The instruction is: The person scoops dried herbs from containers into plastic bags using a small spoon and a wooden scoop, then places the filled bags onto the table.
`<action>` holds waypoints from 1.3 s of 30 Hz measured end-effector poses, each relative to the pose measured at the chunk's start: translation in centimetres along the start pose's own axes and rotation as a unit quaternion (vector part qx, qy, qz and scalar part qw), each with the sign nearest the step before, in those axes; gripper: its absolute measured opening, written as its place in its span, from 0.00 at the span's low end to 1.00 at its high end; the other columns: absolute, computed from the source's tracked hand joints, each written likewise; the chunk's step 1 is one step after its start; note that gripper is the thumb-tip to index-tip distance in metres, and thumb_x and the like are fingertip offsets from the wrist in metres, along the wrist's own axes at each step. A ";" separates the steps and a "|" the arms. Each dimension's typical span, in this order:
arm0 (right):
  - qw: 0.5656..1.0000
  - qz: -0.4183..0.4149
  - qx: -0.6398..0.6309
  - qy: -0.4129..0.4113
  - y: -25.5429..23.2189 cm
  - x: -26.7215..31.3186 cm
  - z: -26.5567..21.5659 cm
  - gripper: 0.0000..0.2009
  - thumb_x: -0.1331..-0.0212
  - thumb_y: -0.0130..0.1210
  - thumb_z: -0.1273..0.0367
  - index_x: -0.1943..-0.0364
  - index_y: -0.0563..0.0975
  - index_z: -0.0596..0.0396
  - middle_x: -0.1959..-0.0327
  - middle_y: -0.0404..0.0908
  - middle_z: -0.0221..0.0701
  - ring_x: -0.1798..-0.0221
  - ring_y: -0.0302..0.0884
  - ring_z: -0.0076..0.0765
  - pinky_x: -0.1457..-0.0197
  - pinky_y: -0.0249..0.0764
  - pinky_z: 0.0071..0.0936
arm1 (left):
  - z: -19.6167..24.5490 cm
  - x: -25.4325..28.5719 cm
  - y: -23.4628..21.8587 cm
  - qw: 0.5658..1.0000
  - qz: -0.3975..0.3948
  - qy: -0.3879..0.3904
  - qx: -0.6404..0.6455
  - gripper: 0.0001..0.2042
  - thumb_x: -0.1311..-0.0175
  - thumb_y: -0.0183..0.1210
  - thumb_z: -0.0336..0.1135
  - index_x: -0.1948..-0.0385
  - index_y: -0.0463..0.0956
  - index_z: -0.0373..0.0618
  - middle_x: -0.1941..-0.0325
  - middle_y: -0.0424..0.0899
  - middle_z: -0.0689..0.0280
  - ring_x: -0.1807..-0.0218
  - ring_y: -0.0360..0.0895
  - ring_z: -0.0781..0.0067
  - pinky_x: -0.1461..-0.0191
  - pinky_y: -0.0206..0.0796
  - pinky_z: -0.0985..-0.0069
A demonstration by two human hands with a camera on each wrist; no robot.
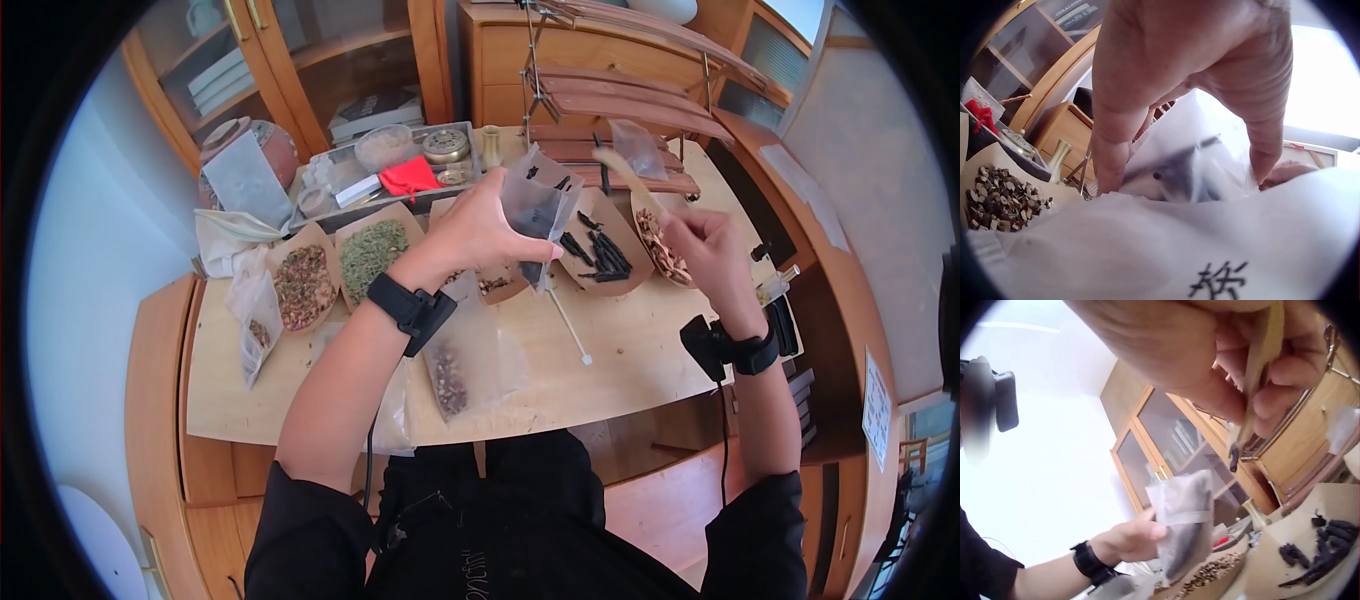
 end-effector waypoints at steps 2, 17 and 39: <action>0.994 0.044 -0.055 -0.087 0.5 0.2 -2.8 0.13 0.40 0.56 0.67 0.68 0.81 0.67 0.84 0.74 0.26 0.79 0.64 0.14 0.77 0.60 0.18 | -0.1 -0.2 0.4 1.000 -0.001 -0.007 -0.010 0.41 0.66 0.75 0.44 0.48 0.66 0.29 0.50 0.79 0.52 0.47 0.76 0.62 0.41 0.65 0.72; 0.997 0.001 0.042 -0.059 0.1 0.4 -1.0 0.08 0.45 0.58 0.71 0.70 0.82 0.65 0.82 0.79 0.37 0.79 0.75 0.29 0.73 0.70 0.25 | 0.1 0.1 -0.6 1.000 0.021 0.015 0.002 0.41 0.65 0.76 0.43 0.48 0.66 0.30 0.48 0.78 0.52 0.45 0.75 0.62 0.39 0.64 0.71; 0.994 -0.015 -0.095 -0.046 0.6 1.2 -0.9 0.12 0.39 0.57 0.68 0.65 0.80 0.68 0.82 0.72 0.20 0.77 0.64 0.12 0.74 0.62 0.15 | -0.5 0.2 -0.2 1.000 0.004 -0.002 0.014 0.42 0.67 0.76 0.45 0.48 0.66 0.29 0.50 0.79 0.51 0.47 0.76 0.61 0.41 0.65 0.72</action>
Point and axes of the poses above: each hand's wrist, its own x-axis away from the middle knuckle, its own y-axis out of the palm, z = x × y, the point moved 2 cm from there along -x, towards the middle knuckle
